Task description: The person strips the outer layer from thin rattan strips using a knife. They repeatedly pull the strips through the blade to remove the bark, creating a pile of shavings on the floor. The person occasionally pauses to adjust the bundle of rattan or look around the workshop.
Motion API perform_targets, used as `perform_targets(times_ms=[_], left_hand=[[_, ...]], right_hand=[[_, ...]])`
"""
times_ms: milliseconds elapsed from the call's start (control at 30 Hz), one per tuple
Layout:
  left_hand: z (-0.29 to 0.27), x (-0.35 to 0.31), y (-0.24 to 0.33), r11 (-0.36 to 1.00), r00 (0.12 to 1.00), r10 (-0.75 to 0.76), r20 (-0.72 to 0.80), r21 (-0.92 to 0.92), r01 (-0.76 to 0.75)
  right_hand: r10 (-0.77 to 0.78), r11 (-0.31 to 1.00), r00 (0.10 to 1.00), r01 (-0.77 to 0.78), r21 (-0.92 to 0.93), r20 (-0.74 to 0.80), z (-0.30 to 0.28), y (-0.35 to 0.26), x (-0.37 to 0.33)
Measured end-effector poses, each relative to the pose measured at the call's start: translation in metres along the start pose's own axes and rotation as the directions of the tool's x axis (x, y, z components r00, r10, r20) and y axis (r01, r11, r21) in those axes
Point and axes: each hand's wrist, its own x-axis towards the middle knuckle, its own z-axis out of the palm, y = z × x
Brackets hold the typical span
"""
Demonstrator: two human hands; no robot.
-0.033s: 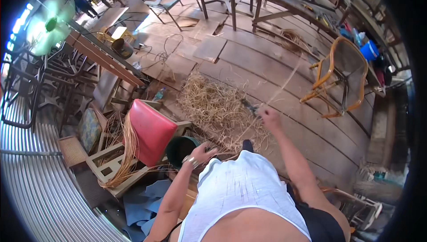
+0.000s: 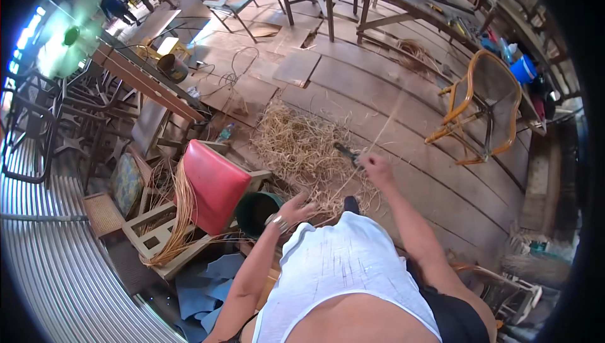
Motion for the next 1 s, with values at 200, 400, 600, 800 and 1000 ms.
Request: perform_targets(times_ms=[200,400,600,800,1000], left_hand=[[0.06,0.076,0.044,0.974,0.983,0.161,0.085,-0.176,-0.144],[0.038,0.017,0.04,0.949,0.948,0.314,0.05,0.022,-0.316],[-0.057,-0.092,-0.06,0.973,0.999,-0.047,-0.01,0.227,0.048],[-0.145,-0.189,-0.243,0.635,0.788,-0.533,-0.309,0.47,0.613],[-0.046,-0.066,-0.087,0.307,0.879,-0.408,-0.246,0.87,0.386]], right_hand=[[0.049,0.998,0.999,-0.048,-0.035,0.012,0.034,0.001,-0.026],[0.077,0.996,0.988,-0.082,-0.033,-0.136,-0.038,0.041,-0.002],[0.156,0.977,0.825,-0.208,-0.035,-0.544,-0.228,0.069,0.047],[0.184,0.963,0.882,-0.251,-0.102,-0.434,-0.336,0.063,0.046],[0.279,0.96,0.957,-0.281,-0.018,-0.084,-0.129,0.068,0.03]])
